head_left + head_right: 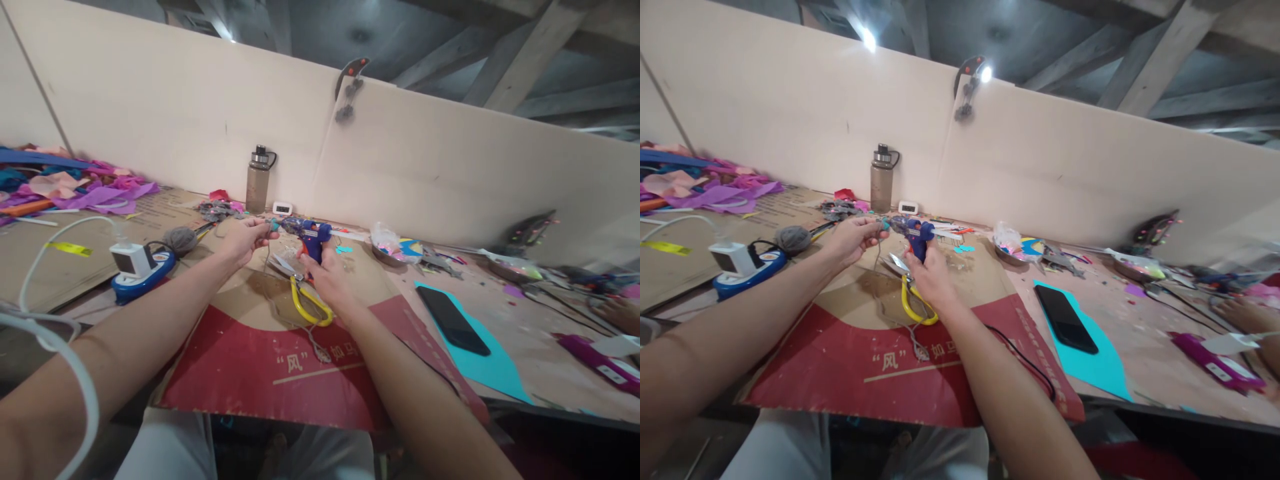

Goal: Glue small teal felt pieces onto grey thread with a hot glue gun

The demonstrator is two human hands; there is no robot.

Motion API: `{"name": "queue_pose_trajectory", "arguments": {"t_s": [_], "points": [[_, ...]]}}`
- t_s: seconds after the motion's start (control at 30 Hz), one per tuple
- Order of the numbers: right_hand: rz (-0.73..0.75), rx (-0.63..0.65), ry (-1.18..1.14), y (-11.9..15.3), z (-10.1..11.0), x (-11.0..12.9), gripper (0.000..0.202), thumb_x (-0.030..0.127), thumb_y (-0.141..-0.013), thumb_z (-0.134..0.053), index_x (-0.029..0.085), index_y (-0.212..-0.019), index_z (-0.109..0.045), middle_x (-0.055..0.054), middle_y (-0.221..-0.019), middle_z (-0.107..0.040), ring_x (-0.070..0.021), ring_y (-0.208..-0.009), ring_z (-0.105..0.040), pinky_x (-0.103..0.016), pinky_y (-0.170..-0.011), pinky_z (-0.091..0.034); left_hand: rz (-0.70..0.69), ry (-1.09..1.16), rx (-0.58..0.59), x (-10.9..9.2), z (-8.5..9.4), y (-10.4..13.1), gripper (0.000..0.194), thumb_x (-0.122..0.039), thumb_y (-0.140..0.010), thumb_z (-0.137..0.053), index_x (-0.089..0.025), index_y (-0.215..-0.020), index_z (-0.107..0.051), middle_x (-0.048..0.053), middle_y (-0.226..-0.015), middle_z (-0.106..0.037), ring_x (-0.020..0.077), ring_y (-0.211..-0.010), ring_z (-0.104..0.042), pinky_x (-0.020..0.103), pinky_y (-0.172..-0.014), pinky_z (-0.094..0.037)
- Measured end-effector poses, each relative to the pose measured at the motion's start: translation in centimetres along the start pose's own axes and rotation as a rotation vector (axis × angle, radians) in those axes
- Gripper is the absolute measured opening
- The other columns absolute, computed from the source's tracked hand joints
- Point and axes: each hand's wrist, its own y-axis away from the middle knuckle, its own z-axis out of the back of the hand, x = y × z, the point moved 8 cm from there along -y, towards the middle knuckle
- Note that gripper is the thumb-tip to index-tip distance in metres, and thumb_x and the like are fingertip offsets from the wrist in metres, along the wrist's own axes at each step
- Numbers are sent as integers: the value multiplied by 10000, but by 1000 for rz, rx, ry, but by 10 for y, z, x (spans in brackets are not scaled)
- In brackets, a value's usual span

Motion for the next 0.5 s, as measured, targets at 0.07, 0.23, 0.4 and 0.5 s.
{"name": "queue_pose_trajectory", "arguments": {"t_s": [0.07,0.23,0.4,0.5], "points": [[-51,27,-152,0,-2,-2,212,308,-810,-467,220,-1003,-458,-24,-911,-616,-111,-549,-483,-280,-556,-453,16,10,5,2,1,-1,90,-100,-729,-641,-100,-664,-579,43,-633,-635,81,-581,-619,136,-454,-397],[-126,71,-378,-2,-7,-11,223,320,-788,-482,221,-981,-434,-12,-964,-628,-84,-535,-472,-248,-510,-443,32,22,3,5,1,-2,114,-93,-704,-670,-106,-645,-574,56,-664,-644,99,-619,-639,135,-450,-411],[-130,50,-337,-3,-6,-12,193,297,-777,-477,208,-945,-449,-24,-951,-629,-80,-534,-464,-238,-500,-432,18,10,18,4,-1,-1,118,-80,-723,-652,-105,-644,-567,69,-679,-649,101,-616,-641,139,-446,-409],[-124,30,-249,-2,-2,-7,160,268,-778,-451,210,-926,-474,-23,-904,-625,-96,-527,-464,-261,-505,-432,-8,-9,21,1,-3,1,119,-82,-713,-662,-104,-647,-565,54,-650,-637,99,-599,-635,141,-439,-398]]}}
